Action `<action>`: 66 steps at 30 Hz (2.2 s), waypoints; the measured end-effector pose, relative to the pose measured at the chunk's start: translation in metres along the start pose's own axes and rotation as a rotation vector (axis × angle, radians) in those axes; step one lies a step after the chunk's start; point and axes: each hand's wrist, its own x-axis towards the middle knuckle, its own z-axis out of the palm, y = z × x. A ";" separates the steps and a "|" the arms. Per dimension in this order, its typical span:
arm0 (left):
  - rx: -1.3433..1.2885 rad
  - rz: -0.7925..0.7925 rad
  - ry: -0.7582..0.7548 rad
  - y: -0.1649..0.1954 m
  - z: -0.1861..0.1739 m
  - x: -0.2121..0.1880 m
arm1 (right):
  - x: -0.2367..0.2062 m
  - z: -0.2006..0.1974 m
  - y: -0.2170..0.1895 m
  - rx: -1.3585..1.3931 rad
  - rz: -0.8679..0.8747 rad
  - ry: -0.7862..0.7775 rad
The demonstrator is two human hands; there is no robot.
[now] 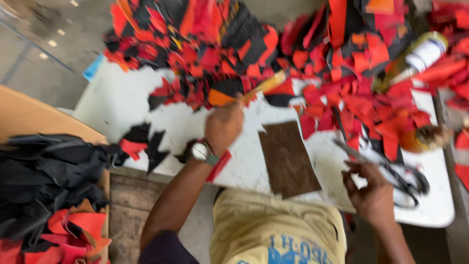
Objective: The person repeatedly picks up red, black, and orange fabric pieces, aligns them on a cork board, and cuts them with scissors. The cut pieces are placed into a growing pile on the table. The person handles the fabric one piece at a time throughout the clip.
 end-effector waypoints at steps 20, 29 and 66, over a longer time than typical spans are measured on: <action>-0.847 -0.399 -0.522 0.046 0.031 -0.086 | -0.053 -0.040 -0.027 -0.358 -0.111 -0.031; -1.087 -0.481 -0.818 0.045 0.051 -0.075 | -0.026 -0.111 0.062 -0.918 0.110 -0.289; -1.861 -0.836 -0.394 0.155 -0.055 -0.086 | -0.023 -0.050 -0.068 0.925 0.318 -0.112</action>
